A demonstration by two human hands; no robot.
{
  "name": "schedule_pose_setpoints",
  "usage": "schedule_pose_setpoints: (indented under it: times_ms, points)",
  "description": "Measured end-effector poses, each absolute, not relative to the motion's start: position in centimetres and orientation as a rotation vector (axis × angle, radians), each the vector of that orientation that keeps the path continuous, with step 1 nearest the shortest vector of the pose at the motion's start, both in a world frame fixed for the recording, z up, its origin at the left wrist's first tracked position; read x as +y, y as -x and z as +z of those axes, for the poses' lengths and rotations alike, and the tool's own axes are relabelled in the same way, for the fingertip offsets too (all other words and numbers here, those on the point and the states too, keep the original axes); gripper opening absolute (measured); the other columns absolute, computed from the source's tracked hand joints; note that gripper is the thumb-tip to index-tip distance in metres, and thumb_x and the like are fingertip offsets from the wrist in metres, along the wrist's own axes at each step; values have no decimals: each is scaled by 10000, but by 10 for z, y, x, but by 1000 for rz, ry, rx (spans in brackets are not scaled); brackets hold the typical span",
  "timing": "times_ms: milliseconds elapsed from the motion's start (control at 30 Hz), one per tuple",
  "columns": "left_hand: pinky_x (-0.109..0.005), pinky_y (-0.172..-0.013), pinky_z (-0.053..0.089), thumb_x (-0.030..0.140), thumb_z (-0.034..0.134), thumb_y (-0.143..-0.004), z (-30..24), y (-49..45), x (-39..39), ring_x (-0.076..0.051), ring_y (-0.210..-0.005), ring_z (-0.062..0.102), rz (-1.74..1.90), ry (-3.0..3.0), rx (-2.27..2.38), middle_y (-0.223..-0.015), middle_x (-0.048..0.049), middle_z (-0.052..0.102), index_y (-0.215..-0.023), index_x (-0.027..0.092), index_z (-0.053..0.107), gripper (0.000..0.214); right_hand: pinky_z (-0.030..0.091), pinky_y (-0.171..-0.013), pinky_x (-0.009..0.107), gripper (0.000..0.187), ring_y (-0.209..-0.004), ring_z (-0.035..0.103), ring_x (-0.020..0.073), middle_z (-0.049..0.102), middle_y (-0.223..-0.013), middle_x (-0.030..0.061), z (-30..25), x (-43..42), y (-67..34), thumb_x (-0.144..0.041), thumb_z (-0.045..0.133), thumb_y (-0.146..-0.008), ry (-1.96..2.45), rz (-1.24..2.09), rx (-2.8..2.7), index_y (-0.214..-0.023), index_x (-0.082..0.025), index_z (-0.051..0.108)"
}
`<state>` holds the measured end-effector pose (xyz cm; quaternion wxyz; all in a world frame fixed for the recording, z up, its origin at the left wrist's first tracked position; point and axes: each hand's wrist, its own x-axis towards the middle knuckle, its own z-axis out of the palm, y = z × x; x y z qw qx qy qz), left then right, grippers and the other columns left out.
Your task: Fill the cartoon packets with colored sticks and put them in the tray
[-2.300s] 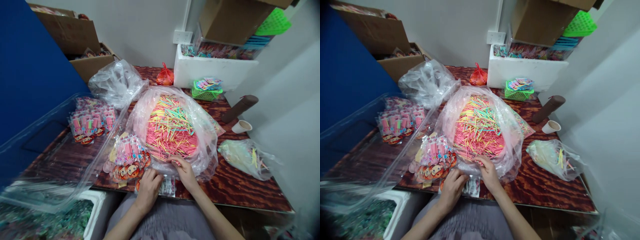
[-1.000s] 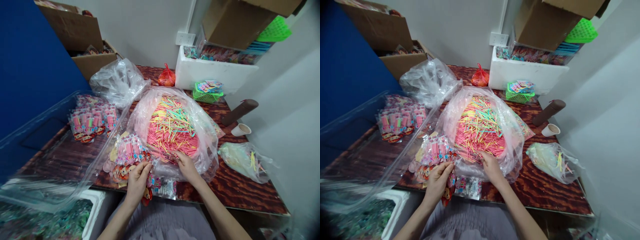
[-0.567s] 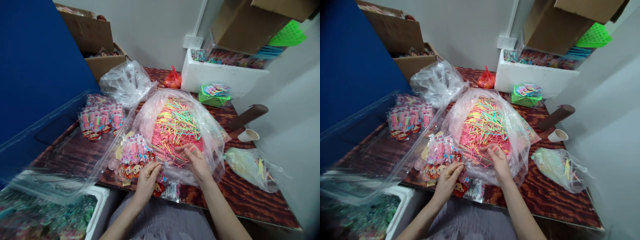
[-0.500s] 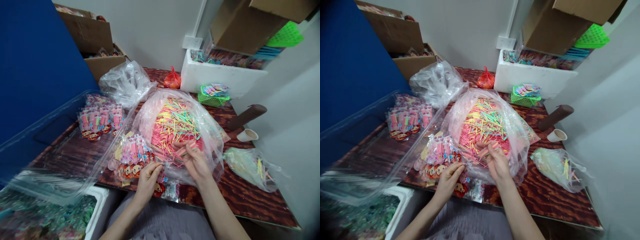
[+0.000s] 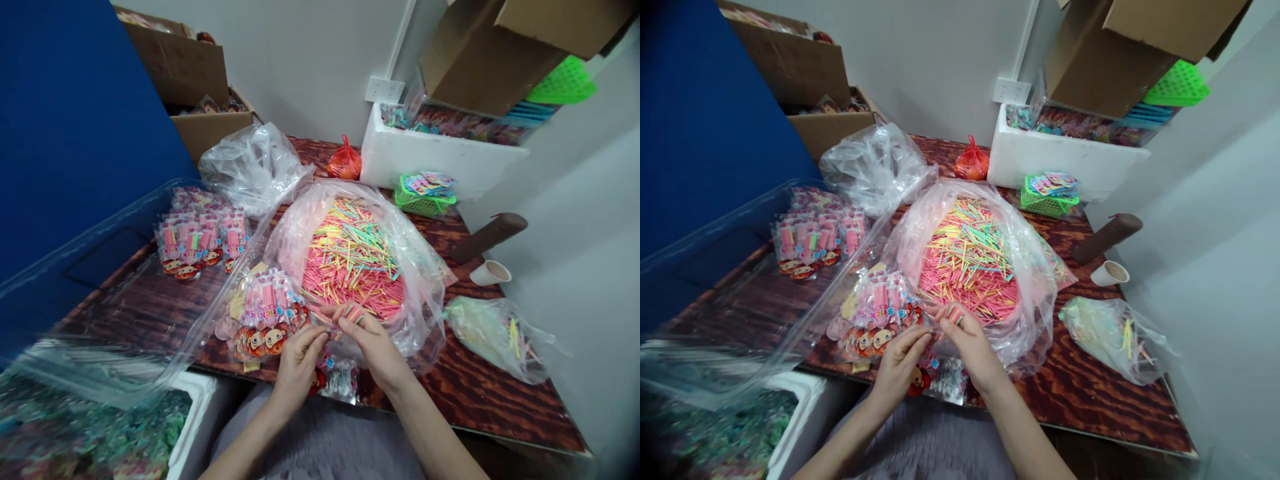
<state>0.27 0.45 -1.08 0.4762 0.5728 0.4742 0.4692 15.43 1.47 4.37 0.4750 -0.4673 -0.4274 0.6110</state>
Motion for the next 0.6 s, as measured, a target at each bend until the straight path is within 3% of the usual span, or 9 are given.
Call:
schedule_pose_setpoints:
  times_ms: [167,233,333,467,600]
  points:
    - [-298,-783,534,361,578,-893,-7,1,6,-191,-846,669,1204,-1318,1175,-892,-59,739,-927,191,758,249,462,-1011,374,430,-1185,582,205,605,-1300,72,52,7,-152,-349,554,-928,1219,1320,-1267,-1344,-303,455]
    - [-309,-812,538,380,583,-890,-6,2,5,-199,-882,675,1209,-1278,1166,-932,-64,748,-932,195,759,259,462,-1001,374,338,-1180,576,215,612,-1276,76,53,4,-150,-332,531,-943,1251,1177,-1372,-1278,-293,536]
    - [-315,-834,537,394,585,-887,-5,4,4,-204,-908,677,1194,-1215,1135,-963,-68,750,-961,194,754,272,458,-980,390,191,-1120,592,233,658,-1171,74,52,3,-147,-315,513,-955,1266,1060,-1547,-1022,-256,682]
    - [-305,-842,527,376,603,-873,0,5,2,-198,-913,671,1158,-1154,1101,-974,-61,744,-1004,194,736,261,440,-989,396,177,-1133,577,238,657,-1158,67,52,2,-142,-302,517,-956,1267,1007,-1617,-1024,-267,677]
    - [-267,-731,523,373,660,-815,10,10,1,-171,-794,646,1105,-1151,1046,-863,-43,715,-917,169,712,235,431,-999,380,180,-1146,573,230,650,-1177,55,55,-2,-136,-283,522,-953,1211,1065,-1676,-1003,-273,694]
